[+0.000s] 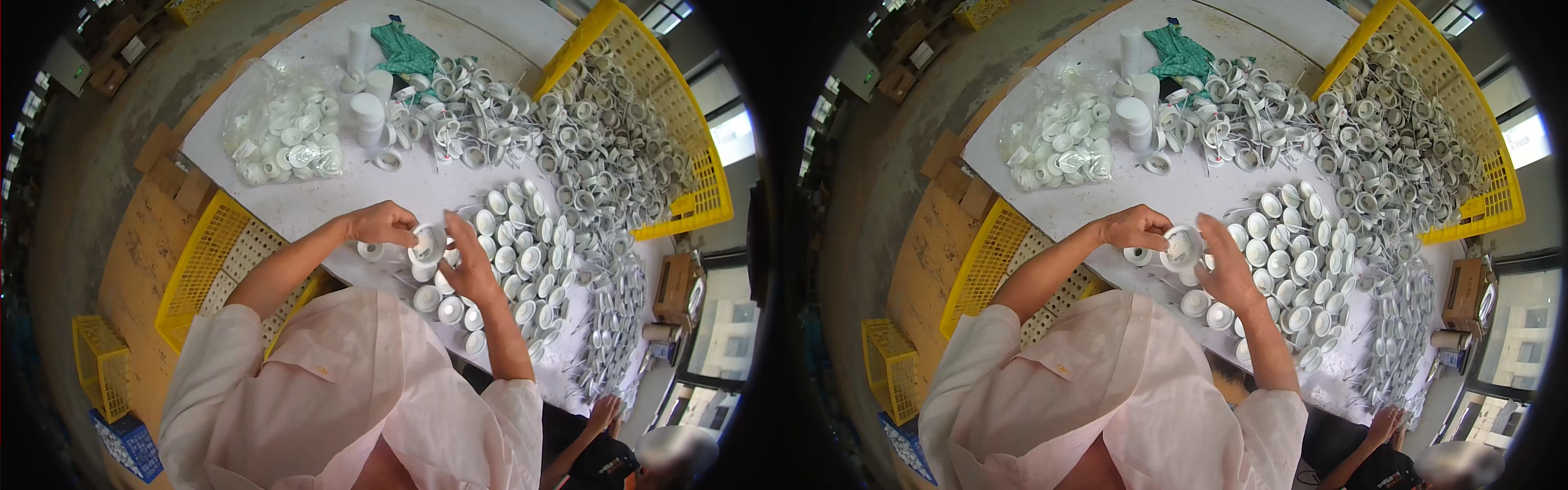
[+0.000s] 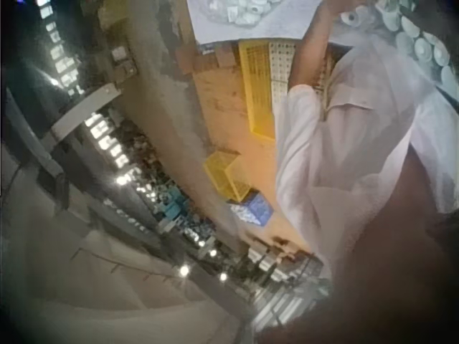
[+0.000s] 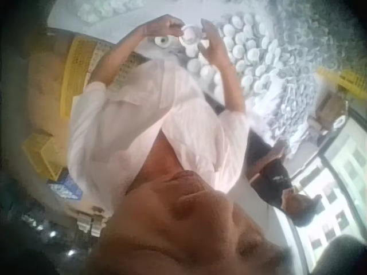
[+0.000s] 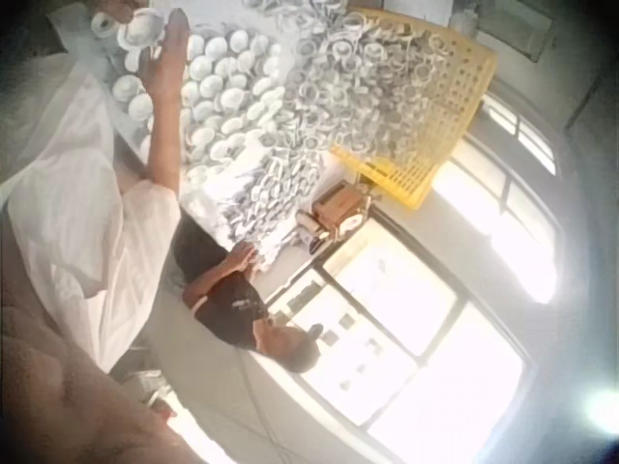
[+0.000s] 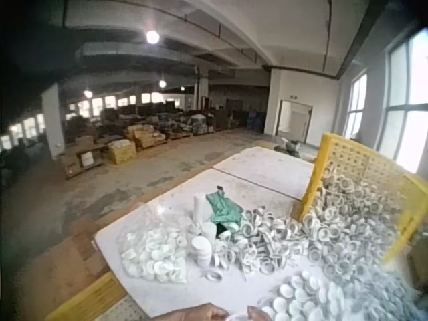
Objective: The person assembles light fixtures by fitting plastic covers onto circular LED bases and arranging the completed pieces on the table.
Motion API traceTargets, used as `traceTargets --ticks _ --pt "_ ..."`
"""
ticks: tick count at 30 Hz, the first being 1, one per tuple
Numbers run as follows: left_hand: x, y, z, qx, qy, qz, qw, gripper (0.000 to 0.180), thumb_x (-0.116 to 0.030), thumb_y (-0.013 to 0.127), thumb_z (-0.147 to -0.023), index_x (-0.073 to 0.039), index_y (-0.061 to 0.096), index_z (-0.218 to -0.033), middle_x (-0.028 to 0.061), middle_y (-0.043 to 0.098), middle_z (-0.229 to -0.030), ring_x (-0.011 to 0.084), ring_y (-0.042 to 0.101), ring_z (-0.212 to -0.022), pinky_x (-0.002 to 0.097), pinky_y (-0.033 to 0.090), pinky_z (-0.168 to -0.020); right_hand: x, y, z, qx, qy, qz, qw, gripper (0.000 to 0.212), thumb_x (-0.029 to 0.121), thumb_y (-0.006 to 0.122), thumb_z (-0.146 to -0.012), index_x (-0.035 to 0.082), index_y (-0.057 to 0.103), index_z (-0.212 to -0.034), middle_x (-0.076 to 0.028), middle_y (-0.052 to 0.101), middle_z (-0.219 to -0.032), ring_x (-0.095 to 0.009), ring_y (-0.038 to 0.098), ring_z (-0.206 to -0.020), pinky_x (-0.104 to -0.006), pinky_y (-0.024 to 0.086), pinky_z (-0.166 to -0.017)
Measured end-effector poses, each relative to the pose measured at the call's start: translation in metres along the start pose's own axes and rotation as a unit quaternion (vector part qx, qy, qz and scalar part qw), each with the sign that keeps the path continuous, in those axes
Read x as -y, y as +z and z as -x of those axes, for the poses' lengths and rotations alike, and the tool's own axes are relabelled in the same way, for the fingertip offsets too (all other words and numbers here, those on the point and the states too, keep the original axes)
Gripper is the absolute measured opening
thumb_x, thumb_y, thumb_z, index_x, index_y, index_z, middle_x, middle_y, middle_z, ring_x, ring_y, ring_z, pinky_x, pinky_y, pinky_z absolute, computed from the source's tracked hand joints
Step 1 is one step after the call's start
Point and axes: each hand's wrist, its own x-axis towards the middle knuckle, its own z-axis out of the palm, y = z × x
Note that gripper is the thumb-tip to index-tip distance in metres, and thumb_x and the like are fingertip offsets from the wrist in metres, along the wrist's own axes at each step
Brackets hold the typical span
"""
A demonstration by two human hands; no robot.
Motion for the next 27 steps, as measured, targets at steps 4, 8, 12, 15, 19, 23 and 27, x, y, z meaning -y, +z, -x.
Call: traceTargets --ticks 4,8,12,15,19,23,27 --pt "0.032 0.017 0.013 -0.08 0.069 0.141 0.984 0.04 -0.008 0.072 -0.081 0.005 0.057 -0.117 0.0091 0.064 -0.109 0.012 0.06 -0.099 0.0261 0.049 -0.085 -0.019 0.026 0.015 -0.105 0.194 -0.396 0.892 0.061 -0.004 0.06 -0.079 -0.001 0.041 -0.137 -0.018 0.049 -0.132 -0.021 0.064 -0.092 -0.0308 0.056 -0.074" --pt "0.046 0.034 0.018 -0.149 0.1 0.121 0.976 0.046 -0.007 0.074 -0.079 0.003 0.056 -0.12 0.0087 0.064 -0.11 0.0139 0.06 -0.102 0.0295 0.049 -0.088 -0.011 0.065 0.009 -0.113 0.306 -0.356 0.876 0.037 0.002 0.062 -0.084 -0.003 0.057 -0.121 -0.009 0.066 -0.103 -0.011 0.062 -0.083 -0.0245 0.052 -0.07" --pt "0.048 0.043 0.03 -0.236 0.08 -0.014 0.968 0.043 -0.017 0.074 -0.08 0.001 0.06 -0.116 0.0077 0.066 -0.104 0.0136 0.061 -0.097 0.0306 0.049 -0.086 -0.02 0.083 0.007 -0.118 0.312 -0.29 0.897 0.027 0.005 0.064 -0.084 -0.002 0.063 -0.11 -0.006 0.068 -0.093 -0.009 0.062 -0.083 -0.0238 0.05 -0.07" --pt "0.047 0.039 0.038 -0.229 0.046 -0.066 0.97 0.04 -0.024 0.072 -0.081 0.0 0.063 -0.111 0.0077 0.068 -0.099 0.0124 0.061 -0.091 0.0297 0.049 -0.082 -0.018 0.084 0.005 -0.084 0.306 -0.259 0.912 0.025 0.008 0.065 -0.084 -0.001 0.064 -0.107 -0.005 0.068 -0.092 -0.01 0.062 -0.083 -0.0245 0.05 -0.072" --pt "0.047 0.039 0.044 -0.223 0.025 0.003 0.975 0.037 -0.024 0.071 -0.082 0.0 0.065 -0.108 0.0076 0.069 -0.097 0.0119 0.061 -0.089 0.029 0.048 -0.079 -0.02 0.088 0.002 -0.066 0.283 -0.277 0.916 0.027 0.005 0.063 -0.084 -0.001 0.063 -0.111 -0.006 0.068 -0.095 -0.01 0.062 -0.085 -0.0243 0.05 -0.076" --pt "0.05 0.038 0.053 -0.205 -0.009 -0.026 0.978 0.035 -0.021 0.069 -0.082 0.001 0.064 -0.11 0.0077 0.069 -0.097 0.0119 0.061 -0.089 0.0295 0.049 -0.079 -0.02 0.094 0.002 -0.048 0.27 -0.284 0.919 0.032 0.003 0.063 -0.084 -0.001 0.06 -0.115 -0.005 0.067 -0.097 -0.01 0.062 -0.085 -0.0245 0.05 -0.078" --pt "0.065 0.042 0.055 -0.217 -0.048 -0.052 0.973 0.03 -0.015 0.066 -0.085 0.002 0.064 -0.11 0.0079 0.069 -0.095 0.0125 0.062 -0.087 0.0287 0.049 -0.079 -0.022 0.1 -0.001 -0.045 0.238 -0.25 0.938 0.033 0.004 0.064 -0.084 -0.001 0.06 -0.116 -0.004 0.067 -0.095 -0.01 0.061 -0.081 -0.0242 0.05 -0.075"
